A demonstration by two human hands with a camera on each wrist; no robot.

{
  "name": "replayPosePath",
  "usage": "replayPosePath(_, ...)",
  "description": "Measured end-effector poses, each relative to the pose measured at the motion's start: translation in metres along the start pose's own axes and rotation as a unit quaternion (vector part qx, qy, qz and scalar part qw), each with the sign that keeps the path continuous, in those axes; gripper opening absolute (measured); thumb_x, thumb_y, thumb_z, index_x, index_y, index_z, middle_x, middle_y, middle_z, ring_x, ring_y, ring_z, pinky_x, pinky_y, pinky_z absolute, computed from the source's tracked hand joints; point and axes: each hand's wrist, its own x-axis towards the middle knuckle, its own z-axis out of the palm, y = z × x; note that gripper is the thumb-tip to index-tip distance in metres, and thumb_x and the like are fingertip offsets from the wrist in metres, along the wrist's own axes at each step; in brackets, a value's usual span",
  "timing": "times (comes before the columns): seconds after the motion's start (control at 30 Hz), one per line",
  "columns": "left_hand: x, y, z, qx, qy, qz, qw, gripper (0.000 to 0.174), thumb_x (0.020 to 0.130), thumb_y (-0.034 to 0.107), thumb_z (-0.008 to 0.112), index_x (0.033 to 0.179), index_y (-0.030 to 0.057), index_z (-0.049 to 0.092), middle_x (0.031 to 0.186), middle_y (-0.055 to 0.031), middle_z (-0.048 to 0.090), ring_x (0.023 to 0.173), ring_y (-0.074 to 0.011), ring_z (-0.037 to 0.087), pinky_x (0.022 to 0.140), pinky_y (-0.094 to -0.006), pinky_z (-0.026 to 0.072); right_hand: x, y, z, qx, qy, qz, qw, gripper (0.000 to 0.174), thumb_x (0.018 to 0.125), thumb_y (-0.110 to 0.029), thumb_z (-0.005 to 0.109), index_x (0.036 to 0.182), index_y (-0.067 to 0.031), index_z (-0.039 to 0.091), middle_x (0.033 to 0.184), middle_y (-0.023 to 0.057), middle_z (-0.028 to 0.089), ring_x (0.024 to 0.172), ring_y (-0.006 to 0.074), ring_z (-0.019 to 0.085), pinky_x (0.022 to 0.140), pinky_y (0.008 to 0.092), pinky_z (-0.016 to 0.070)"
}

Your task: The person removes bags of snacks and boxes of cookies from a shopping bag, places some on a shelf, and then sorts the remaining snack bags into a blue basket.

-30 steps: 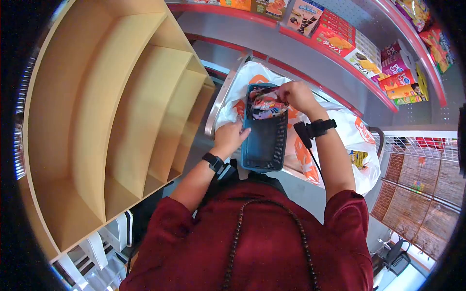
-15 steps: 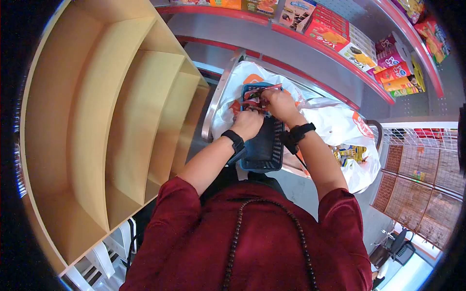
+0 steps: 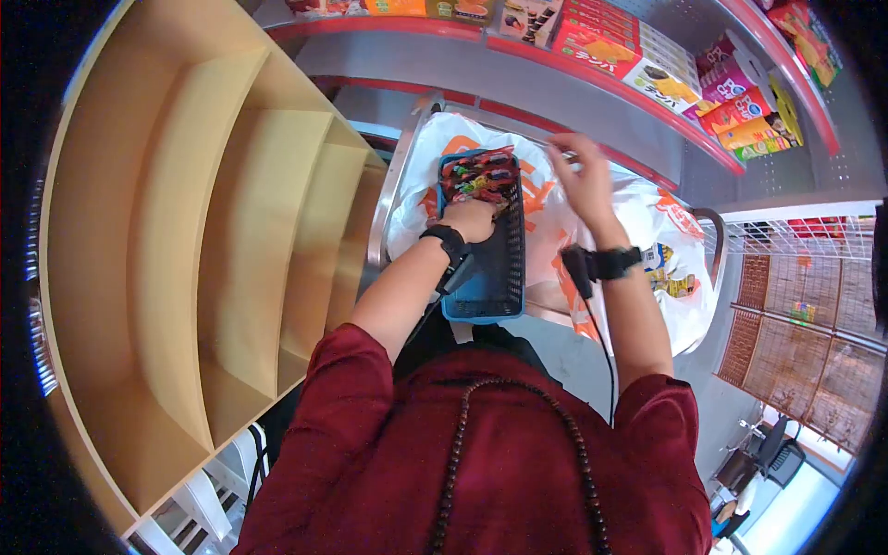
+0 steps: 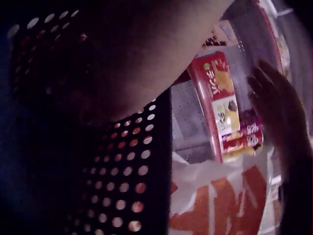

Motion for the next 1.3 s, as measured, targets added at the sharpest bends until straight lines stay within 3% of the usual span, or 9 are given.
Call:
replayPosePath(0.3,-0.003,0.009,0.018,0.051,-0.015,-0.11,0.993,0.066,0.078,0.022,0.052,0.136,0.0209,0.022,0.111,-0.017,0.055,0.105,-0.0341,0.052,0.089,-0.0535,0.0348,-0.08,0.031,-0.174,-0.103,0.137,0.123,0.978,0.012,0.085,-0.009,0.057,0.09,0.0012,0.06,0.078,0.0026,0.061,0.07,0.0059,0.053,0.063,0.0207,0.0433)
replayPosePath(0.47,0.0,0.037,-0.018,-0.02,0.166,-0.119,0.979,0.019,0.082,0.02,0.048,0.089,0.0068,0.059,0.085,-0.0186,0.061,0.08,-0.0342,0.059,0.065,-0.0449,0.0457,-0.149,0.062,-0.2,-0.23,-0.196,0.283,0.911,0.025,0.082,-0.025,0.057,0.082,-0.0006,0.064,0.079,0.0111,0.063,0.07,0.022,0.061,0.065,0.0323,0.0461)
replayPosePath(0.6,-0.001,0.115,-0.04,-0.053,0.417,0.207,0.884,0.014,0.082,0.017,0.051,0.084,0.0042,0.058,0.085,-0.0119,0.059,0.077,-0.0299,0.057,0.069,-0.0406,0.0444,-0.172,0.11,-0.203,-0.248,-0.384,0.247,0.855,0.03,0.079,-0.03,0.058,0.089,-0.0028,0.064,0.084,0.0157,0.063,0.081,0.0315,0.06,0.073,0.0399,0.0453)
replayPosePath(0.73,0.013,0.18,-0.011,-0.004,0.082,0.409,0.909,0.023,0.082,0.024,0.052,0.089,0.0022,0.058,0.104,-0.0146,0.055,0.09,-0.0308,0.055,0.079,-0.04,0.0441,-0.145,0.116,-0.22,-0.435,-0.09,0.367,0.818,0.031,0.077,-0.025,0.054,0.098,-0.0039,0.06,0.087,0.0204,0.062,0.086,0.0369,0.058,0.079,0.0403,0.0457)
replayPosePath(0.8,0.021,0.198,-0.001,0.015,-0.008,0.347,0.938,0.031,0.083,0.028,0.052,0.098,0.0017,0.055,0.112,-0.0174,0.049,0.096,-0.0328,0.053,0.083,-0.0406,0.0429,-0.136,0.114,-0.221,-0.404,0.202,0.069,0.89,0.033,0.077,-0.022,0.053,0.104,-0.0045,0.058,0.089,0.0201,0.062,0.087,0.0376,0.058,0.079,0.042,0.0454)
replayPosePath(0.87,0.037,0.195,0.013,0.034,-0.098,0.28,0.954,0.039,0.083,0.031,0.052,0.107,0.0011,0.053,0.121,-0.0203,0.044,0.103,-0.0349,0.051,0.087,-0.0411,0.0416,-0.147,0.107,-0.221,-0.337,0.152,0.114,0.922,0.033,0.076,-0.019,0.053,0.106,-0.0043,0.057,0.091,0.0191,0.061,0.087,0.0365,0.058,0.077,0.0428,0.0455)
replayPosePath(0.93,0.072,0.169,0.027,0.024,0.067,0.226,0.971,0.058,0.082,0.033,0.055,0.127,0.0026,0.036,0.134,-0.0266,0.025,0.115,-0.042,0.041,0.095,-0.0409,0.0361,-0.171,0.119,-0.212,-0.269,-0.263,0.251,0.892,0.035,0.076,-0.023,0.06,0.108,-0.0103,0.058,0.097,0.016,0.061,0.093,0.0328,0.057,0.081,0.0394,0.0449)
replayPosePath(1.0,0.092,0.163,0.006,-0.028,0.256,0.279,0.925,0.077,0.079,0.032,0.06,0.138,0.0076,0.016,0.137,-0.0318,0.014,0.122,-0.0461,0.029,0.101,-0.0396,0.0292,-0.205,0.132,-0.205,-0.255,-0.385,0.245,0.853,0.032,0.072,-0.024,0.063,0.102,-0.0117,0.061,0.094,0.0138,0.062,0.091,0.0313,0.058,0.078,0.0389,0.0456)
replayPosePath(1.3,0.066,0.185,-0.034,-0.059,0.234,0.209,0.948,0.08,0.073,0.017,0.064,0.138,0.0128,0.017,0.137,-0.0323,0.01,0.121,-0.0449,0.031,0.098,-0.0384,0.0331,-0.216,0.114,-0.211,-0.292,-0.3,0.317,0.851,0.031,0.069,-0.023,0.065,0.096,-0.0088,0.061,0.084,0.0141,0.063,0.08,0.0307,0.06,0.068,0.0386,0.0469)
